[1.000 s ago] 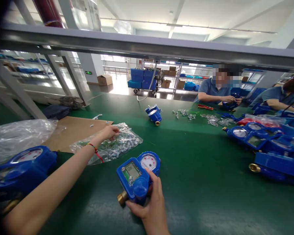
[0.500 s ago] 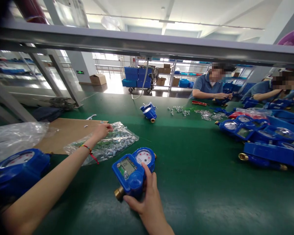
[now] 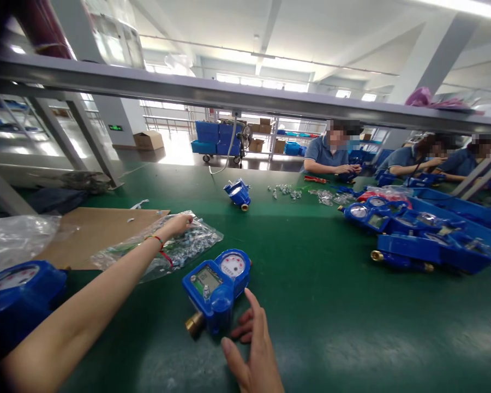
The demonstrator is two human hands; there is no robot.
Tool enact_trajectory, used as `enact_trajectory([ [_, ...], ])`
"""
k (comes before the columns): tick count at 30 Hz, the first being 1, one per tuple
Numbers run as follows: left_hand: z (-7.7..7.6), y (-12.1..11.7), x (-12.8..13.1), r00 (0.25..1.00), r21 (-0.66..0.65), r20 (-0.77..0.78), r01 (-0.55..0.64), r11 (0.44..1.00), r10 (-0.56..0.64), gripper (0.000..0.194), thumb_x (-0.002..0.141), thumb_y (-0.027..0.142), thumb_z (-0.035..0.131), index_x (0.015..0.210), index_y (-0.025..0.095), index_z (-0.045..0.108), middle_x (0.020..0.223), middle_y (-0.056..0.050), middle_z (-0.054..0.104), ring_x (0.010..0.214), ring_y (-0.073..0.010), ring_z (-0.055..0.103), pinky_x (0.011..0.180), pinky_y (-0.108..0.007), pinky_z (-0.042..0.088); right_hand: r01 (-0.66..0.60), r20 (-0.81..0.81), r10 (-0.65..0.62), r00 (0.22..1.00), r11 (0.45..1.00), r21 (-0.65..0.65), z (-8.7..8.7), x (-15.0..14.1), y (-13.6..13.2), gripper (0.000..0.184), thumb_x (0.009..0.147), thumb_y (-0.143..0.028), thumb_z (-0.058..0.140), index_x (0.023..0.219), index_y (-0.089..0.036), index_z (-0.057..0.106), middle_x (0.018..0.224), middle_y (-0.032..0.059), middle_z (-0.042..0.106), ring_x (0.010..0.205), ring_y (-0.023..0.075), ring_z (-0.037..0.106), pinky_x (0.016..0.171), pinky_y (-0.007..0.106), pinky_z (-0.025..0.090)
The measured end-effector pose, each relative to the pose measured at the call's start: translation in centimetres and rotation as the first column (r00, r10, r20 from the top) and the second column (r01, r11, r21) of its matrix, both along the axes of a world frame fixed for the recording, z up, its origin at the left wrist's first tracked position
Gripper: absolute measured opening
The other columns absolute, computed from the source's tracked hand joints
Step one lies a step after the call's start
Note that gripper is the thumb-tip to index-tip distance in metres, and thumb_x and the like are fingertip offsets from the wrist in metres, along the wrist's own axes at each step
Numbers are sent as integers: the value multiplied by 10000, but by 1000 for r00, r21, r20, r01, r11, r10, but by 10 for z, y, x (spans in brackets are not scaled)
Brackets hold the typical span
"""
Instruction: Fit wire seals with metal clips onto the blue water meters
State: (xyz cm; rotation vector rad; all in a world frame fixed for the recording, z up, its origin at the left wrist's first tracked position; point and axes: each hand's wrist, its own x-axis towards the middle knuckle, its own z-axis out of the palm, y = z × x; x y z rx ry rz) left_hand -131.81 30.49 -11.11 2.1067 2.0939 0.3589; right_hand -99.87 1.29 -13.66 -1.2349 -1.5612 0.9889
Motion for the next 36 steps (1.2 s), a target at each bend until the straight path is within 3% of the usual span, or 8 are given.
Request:
enact_trajectory([
  [9, 58, -53, 0, 979, 254, 130, -187, 949, 158, 264, 882, 346, 561, 1020, 124, 597, 1017, -88, 621, 941, -214, 600, 832, -386, 493, 197, 41, -205, 978, 971, 137, 33, -7, -16, 414, 927, -386, 470, 1315, -253, 419, 964, 50, 552, 825, 180, 615, 779, 329, 526],
  [13, 92, -137, 22, 972, 426, 208, -192, 884, 111, 331, 898, 439, 499, 1061, 156, 549, 1002, -74, 625, 879, -198, 606, 761, -313, 487, 232, 84, -282, 956, 898, 374, 60, -18, -29, 261, 939, -236, 468, 1187, -285, 534, 924, 35, 580, 786, 164, 600, 766, 309, 507],
  [17, 107, -256, 65, 867, 349, 431, 94, 932, -249, 273, 828, 476, 603, 967, 243, 570, 847, 4, 651, 697, -157, 616, 621, -270, 502, 2, 57, -27, 998, 915, 403, 75, -45, -35, 410, 952, -125, 372, 1307, -307, 465, 1182, 53, 569, 749, 118, 614, 726, 258, 515],
  [21, 97, -333, 90, 625, 150, 715, 303, 941, -315, 163, 824, 399, 628, 923, 273, 592, 778, 14, 651, 623, -141, 616, 534, -232, 512, -319, 21, 322, 946, 923, 217, 72, -70, -40, 378, 947, -193, 405, 1320, -225, 462, 1105, 63, 616, 896, 162, 617, 783, 260, 502],
  [24, 76, -341, 75, 516, 79, 842, 173, 982, -158, 182, 830, 413, 614, 929, 274, 551, 594, 51, 561, 464, -113, 523, 400, -201, 420, -405, 18, 405, 914, 912, 62, 60, -66, -44, 245, 978, -256, 393, 1020, -207, 629, 790, 5, 604, 713, 124, 582, 677, 222, 460],
  [29, 30, -322, 44, 810, 151, 586, -146, 978, 31, 246, 812, 495, 591, 888, 264, 561, 665, 2, 585, 578, -189, 575, 529, -309, 486, -221, 162, 221, 962, 975, -17, 35, -28, -46, 232, 971, -244, 444, 853, -192, 637, 727, -9, 566, 699, 116, 543, 657, 220, 393],
  [32, 15, -323, 62, 948, 347, 274, 59, 936, -162, 244, 838, 421, 580, 1034, 279, 612, 1133, -94, 608, 1089, -312, 551, 924, -479, 442, -204, 196, 207, 959, 978, -35, 28, -20, -45, 208, 966, -234, 458, 832, -191, 611, 727, -16, 564, 693, 115, 537, 656, 221, 383],
  [36, 16, -335, 103, 798, 239, 384, 401, 885, -465, 216, 935, 255, 457, 1101, 326, 576, 1131, -24, 623, 1099, -203, 549, 995, -370, 400, -211, 199, 210, 957, 977, -16, 28, -25, -45, 242, 970, -233, 442, 769, -186, 569, 720, -17, 558, 693, 117, 531, 658, 223, 382],
])
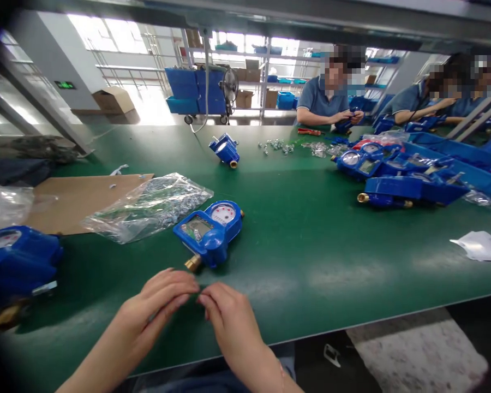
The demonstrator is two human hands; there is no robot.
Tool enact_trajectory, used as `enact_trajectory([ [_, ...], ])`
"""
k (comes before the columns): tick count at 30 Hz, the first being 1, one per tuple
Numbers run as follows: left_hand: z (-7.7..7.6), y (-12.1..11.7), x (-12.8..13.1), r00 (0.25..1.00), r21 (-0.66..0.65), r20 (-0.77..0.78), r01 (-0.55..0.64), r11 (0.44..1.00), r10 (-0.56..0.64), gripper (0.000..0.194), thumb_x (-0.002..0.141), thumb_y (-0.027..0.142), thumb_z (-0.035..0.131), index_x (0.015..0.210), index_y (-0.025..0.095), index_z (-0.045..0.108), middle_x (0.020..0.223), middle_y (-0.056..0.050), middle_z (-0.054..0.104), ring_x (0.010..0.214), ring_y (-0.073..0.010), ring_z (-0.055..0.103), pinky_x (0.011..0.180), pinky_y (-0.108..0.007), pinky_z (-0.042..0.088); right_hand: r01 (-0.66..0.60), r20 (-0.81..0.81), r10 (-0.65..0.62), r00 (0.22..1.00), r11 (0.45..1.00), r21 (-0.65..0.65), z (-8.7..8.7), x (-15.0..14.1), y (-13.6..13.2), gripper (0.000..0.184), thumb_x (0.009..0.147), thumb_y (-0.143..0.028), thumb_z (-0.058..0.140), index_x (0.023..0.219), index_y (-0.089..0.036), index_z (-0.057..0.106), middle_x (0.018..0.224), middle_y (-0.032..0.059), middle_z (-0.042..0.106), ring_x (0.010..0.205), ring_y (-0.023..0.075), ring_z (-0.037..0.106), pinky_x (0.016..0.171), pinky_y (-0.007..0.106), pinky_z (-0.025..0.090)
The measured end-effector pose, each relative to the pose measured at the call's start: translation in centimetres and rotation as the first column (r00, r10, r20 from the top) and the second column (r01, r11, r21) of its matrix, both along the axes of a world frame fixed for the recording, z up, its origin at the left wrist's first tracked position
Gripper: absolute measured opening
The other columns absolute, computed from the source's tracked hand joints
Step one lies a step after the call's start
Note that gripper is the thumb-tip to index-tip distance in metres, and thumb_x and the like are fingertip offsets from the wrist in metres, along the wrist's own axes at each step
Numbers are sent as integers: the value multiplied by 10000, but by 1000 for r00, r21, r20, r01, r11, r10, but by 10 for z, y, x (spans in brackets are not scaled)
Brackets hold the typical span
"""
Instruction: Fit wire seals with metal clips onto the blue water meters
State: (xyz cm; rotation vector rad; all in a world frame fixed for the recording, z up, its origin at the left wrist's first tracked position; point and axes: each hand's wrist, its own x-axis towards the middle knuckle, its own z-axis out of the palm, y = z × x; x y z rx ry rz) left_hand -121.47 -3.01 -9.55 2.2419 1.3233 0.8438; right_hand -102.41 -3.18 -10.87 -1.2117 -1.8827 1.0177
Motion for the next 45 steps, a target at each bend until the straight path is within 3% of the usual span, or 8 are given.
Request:
enact_trajectory([
  [5, 10, 3, 5, 991, -214, 129, -5, 977, 33, 164, 939, 301, 457, 861, 266, 597, 840, -8, 600, 770, -154, 582, 676, -266, 463, 14, -36, -15, 999, 999, -32, -2, 4, 6, 215, 962, -243, 471, 820, -189, 623, 716, -19, 593, 704, 115, 561, 688, 221, 404],
  [11, 36, 26, -18, 982, 54, 24, -191, 980, 190, 124, 905, 335, 519, 885, 269, 621, 845, -9, 537, 754, -154, 544, 633, -284, 430, 201, -109, -215, 970, 972, -124, -19, 24, 22, 270, 974, -306, 417, 927, -175, 648, 839, 26, 665, 611, 100, 564, 606, 227, 449],
  [18, 48, 40, -12, 973, 272, -125, -153, 950, 193, 169, 932, 317, 458, 885, 249, 605, 861, -26, 531, 745, -160, 547, 658, -306, 442, 204, -185, -237, 954, 962, -185, -26, 28, 25, 293, 968, -360, 416, 964, -162, 632, 911, 53, 674, 634, 104, 578, 538, 211, 468],
  [28, 45, 41, 3, 957, 344, -268, -11, 939, 109, 157, 944, 224, 436, 913, 196, 588, 850, -32, 518, 742, -147, 539, 670, -283, 443, 196, -204, -244, 948, 954, -228, -22, 21, 28, 190, 927, -307, 488, 969, -173, 617, 901, 50, 653, 750, 132, 608, 653, 241, 495],
  [34, 9, 35, 22, 937, 238, -343, 27, 971, 58, 191, 957, 256, 402, 959, 209, 587, 903, -52, 571, 763, -179, 561, 670, -301, 428, 199, -352, -308, 884, 929, -313, -26, -6, 43, 274, 748, -192, 694, 854, -201, 442, 751, -32, 587, 634, 114, 567, 565, 218, 437],
  [41, -9, 22, -13, 990, -189, -124, -84, 978, 61, 199, 932, 376, 459, 851, 232, 571, 894, -23, 608, 830, -190, 567, 749, -314, 412, 212, 190, -210, 959, 977, 10, -12, 47, 39, 222, 846, -34, 489, 836, -185, 651, 811, 30, 577, 799, 161, 554, 728, 285, 400],
  [43, -10, 16, -24, 994, -295, -7, -106, 950, 109, 214, 929, 396, 459, 858, 227, 570, 936, -25, 583, 867, -184, 552, 772, -305, 408, 166, 182, -147, 972, 981, -97, -7, 57, 30, 235, 850, -52, 497, 822, -185, 688, 803, 39, 576, 785, 160, 550, 715, 287, 402],
  [45, -13, 9, -29, 978, -380, 109, -124, 917, 177, 213, 923, 410, 468, 952, 235, 587, 985, -29, 565, 886, -179, 545, 775, -295, 409, 58, -42, -80, 996, 924, -377, -6, 53, 17, 135, 842, -115, 552, 832, -166, 677, 758, 27, 577, 668, 132, 540, 629, 266, 416],
])
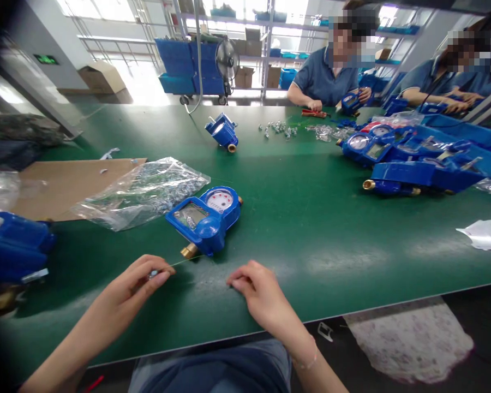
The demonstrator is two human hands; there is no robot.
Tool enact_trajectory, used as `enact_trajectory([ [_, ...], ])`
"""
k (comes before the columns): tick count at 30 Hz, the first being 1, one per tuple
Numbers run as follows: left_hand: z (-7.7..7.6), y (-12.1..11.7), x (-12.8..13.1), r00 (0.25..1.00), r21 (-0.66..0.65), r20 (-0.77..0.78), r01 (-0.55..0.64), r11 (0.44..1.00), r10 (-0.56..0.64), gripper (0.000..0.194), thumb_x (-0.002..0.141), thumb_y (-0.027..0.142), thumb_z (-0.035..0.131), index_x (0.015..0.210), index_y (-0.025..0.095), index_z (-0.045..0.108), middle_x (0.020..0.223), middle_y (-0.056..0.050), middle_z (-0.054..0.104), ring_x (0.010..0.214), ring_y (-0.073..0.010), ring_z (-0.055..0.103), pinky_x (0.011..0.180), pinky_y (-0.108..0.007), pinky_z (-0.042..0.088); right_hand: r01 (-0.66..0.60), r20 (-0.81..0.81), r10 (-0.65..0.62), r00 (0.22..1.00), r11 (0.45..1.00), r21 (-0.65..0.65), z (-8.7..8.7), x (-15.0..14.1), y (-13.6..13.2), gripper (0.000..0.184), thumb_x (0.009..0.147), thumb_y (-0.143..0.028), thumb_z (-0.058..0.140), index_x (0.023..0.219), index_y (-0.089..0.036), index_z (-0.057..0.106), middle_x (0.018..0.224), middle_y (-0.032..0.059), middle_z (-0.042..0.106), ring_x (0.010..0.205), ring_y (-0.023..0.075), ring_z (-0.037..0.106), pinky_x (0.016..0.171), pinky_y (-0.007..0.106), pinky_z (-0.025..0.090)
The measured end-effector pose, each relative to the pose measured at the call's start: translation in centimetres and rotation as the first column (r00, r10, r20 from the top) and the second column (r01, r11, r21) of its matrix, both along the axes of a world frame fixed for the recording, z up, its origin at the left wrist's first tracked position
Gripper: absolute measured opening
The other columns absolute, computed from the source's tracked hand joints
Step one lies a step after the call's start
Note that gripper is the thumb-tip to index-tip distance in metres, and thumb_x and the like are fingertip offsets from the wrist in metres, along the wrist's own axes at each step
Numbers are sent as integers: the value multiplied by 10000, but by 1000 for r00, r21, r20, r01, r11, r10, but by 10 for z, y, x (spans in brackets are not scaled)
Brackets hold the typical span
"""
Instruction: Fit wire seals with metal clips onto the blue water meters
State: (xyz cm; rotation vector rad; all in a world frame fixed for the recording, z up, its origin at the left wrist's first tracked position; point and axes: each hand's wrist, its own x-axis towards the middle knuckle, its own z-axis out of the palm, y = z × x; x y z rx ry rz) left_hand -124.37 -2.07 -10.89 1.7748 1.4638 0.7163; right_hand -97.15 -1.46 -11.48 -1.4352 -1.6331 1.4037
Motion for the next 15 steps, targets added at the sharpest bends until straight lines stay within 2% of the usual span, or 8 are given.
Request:
enact_trajectory([
  [1, -2, -3, 0, 997, -42, 67, -25, 999, 28, 230, 921, 415, 471, 1022, 243, 586, 979, -29, 564, 870, -175, 547, 767, -293, 414, -34, -184, 4, 983, 986, -160, -1, -7, -7, 64, 833, -164, 592, 846, -155, 655, 743, 20, 582, 615, 117, 534, 588, 253, 423],
  [3, -7, -9, 5, 964, -146, 244, -68, 987, 103, 295, 923, 418, 462, 1147, 245, 546, 929, -27, 573, 793, -166, 558, 726, -296, 436, -137, -514, -102, 852, 903, -407, -6, -27, -19, 163, 797, -264, 677, 871, -143, 597, 733, 11, 597, 573, 105, 552, 552, 238, 446],
  [4, -9, -12, 9, 926, -205, 348, -77, 976, 146, 309, 926, 415, 457, 1171, 239, 521, 908, -26, 583, 753, -163, 566, 704, -301, 451, -157, -609, -184, 771, 873, -462, -9, -37, -24, 227, 774, -294, 712, 868, -141, 572, 743, 12, 609, 600, 110, 582, 578, 242, 470],
  [5, -11, -15, 13, 876, -265, 444, -73, 962, 189, 301, 928, 408, 455, 1168, 233, 502, 911, -30, 597, 728, -163, 577, 689, -309, 465, -131, -660, -260, 705, 867, -481, -12, -48, -27, 264, 758, -305, 736, 859, -139, 557, 766, 17, 623, 647, 116, 610, 626, 248, 491],
  [7, -15, -21, 23, 779, -366, 577, -23, 930, 246, 232, 926, 383, 470, 1087, 220, 496, 990, -55, 626, 746, -175, 609, 690, -327, 488, 18, -685, -365, 630, 889, -457, -17, -64, -29, 270, 760, -299, 745, 842, -136, 547, 789, 22, 641, 716, 120, 635, 698, 248, 504],
  [10, -19, -29, 33, 741, -433, 616, 36, 901, 266, 146, 891, 330, 554, 908, 185, 535, 1049, -67, 634, 748, -154, 604, 696, -302, 484, 220, -667, -393, 633, 917, -332, -20, -74, -26, 217, 801, -282, 711, 845, -139, 553, 780, 24, 661, 720, 111, 633, 719, 239, 501],
  [12, -23, -33, 35, 741, -431, 606, 2, 902, 288, 131, 847, 291, 625, 868, 168, 587, 1044, -52, 622, 706, -112, 566, 663, -255, 462, 267, -646, -372, 667, 928, -260, -21, -73, -24, 189, 811, -266, 701, 838, -145, 559, 766, 16, 661, 700, 105, 625, 704, 231, 497],
  [15, -28, -35, 33, 723, -449, 597, -58, 891, 348, 156, 798, 254, 688, 923, 167, 654, 989, -35, 626, 699, -94, 553, 672, -227, 453, 291, -629, -357, 691, 933, -211, -20, -71, -24, 166, 811, -249, 697, 812, -155, 561, 764, 3, 648, 687, 100, 617, 693, 230, 495],
])
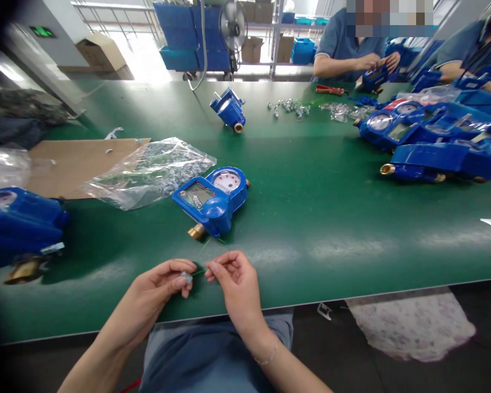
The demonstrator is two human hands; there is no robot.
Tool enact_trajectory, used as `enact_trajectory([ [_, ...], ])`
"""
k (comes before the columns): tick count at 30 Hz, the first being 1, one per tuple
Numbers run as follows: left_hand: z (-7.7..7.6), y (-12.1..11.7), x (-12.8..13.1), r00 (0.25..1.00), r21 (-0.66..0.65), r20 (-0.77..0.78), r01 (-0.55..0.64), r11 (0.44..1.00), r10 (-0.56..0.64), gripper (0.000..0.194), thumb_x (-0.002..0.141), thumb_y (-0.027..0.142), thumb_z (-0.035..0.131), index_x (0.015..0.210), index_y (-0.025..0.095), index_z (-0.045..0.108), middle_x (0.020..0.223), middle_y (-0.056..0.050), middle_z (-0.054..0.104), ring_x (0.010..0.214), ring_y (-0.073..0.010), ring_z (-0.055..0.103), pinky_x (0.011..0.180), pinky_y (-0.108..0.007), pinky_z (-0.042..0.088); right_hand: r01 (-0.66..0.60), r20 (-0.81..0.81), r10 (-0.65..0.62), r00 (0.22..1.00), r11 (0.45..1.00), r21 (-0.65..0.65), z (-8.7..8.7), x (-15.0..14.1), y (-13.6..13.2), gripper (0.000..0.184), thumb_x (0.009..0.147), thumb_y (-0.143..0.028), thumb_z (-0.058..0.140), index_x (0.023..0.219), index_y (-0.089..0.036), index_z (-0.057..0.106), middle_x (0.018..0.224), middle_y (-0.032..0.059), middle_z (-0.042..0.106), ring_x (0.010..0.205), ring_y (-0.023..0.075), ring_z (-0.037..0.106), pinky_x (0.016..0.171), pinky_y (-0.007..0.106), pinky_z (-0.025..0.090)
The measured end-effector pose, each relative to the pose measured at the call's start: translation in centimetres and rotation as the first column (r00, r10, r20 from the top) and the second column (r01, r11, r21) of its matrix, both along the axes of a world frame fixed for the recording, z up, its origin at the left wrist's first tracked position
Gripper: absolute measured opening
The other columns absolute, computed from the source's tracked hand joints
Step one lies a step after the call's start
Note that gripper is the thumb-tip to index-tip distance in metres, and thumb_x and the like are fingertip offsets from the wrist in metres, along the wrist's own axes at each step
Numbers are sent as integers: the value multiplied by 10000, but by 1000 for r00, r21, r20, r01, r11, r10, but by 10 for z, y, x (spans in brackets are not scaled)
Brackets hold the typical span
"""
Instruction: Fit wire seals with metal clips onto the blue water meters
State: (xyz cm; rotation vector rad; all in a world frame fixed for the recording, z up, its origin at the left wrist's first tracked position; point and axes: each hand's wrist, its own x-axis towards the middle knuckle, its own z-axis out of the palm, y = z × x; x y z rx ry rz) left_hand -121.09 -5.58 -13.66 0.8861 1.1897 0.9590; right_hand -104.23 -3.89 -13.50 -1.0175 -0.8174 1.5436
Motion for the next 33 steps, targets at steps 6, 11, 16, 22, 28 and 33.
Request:
enact_trajectory([
  [6, -2, -1, -2, 1000, -37, -11, 0, 999, -1, 187, 776, 252, 714, 940, 169, 685, 954, -46, 665, 738, -121, 591, 714, -242, 476, -4, 8, 3, 1000, 999, 32, 0, 0, -3, 151, 812, -238, 692, 798, -161, 562, 776, -4, 636, 700, 102, 619, 703, 236, 498],
  [11, -3, -1, 0, 999, -24, -42, -3, 1000, 1, 163, 766, 248, 722, 909, 175, 692, 962, -38, 653, 734, -116, 585, 710, -235, 476, -15, 2, 15, 1000, 1000, 20, -1, 1, -3, 162, 798, -243, 707, 790, -158, 569, 764, -5, 633, 691, 104, 624, 692, 233, 500],
  [16, -3, -1, 1, 998, 3, -58, 12, 1000, -11, 143, 769, 260, 717, 889, 187, 691, 995, -41, 632, 782, -131, 584, 719, -239, 480, -33, -8, 33, 999, 999, 21, -2, 0, -4, 153, 797, -245, 706, 792, -159, 579, 772, -1, 631, 703, 111, 624, 694, 243, 496],
  [22, -1, 2, 6, 980, 103, -198, 16, 995, 5, 147, 727, 304, 745, 815, 195, 702, 909, -19, 573, 771, -129, 545, 657, -207, 454, -76, -11, 76, 997, 997, 0, -1, 4, -1, 177, 769, -224, 724, 762, -162, 558, 746, -10, 627, 681, 99, 580, 692, 235, 460],
  [28, 2, 5, 13, 966, 55, -258, -3, 998, 17, 232, 732, 392, 724, 861, 200, 709, 810, -17, 613, 678, -136, 528, 621, -223, 443, -141, -54, 139, 989, 990, -19, 4, 9, 7, 223, 741, -241, 740, 726, -161, 532, 745, 3, 632, 657, 106, 545, 626, 225, 415],
  [33, -1, 9, 25, 993, 32, -113, 43, 999, -39, 248, 719, 408, 733, 841, 194, 705, 699, -16, 634, 601, -141, 545, 582, -239, 448, -139, -32, 139, 990, 990, 3, 7, 12, 8, 245, 690, -228, 783, 685, -155, 550, 786, -8, 565, 738, 109, 544, 695, 221, 425],
])
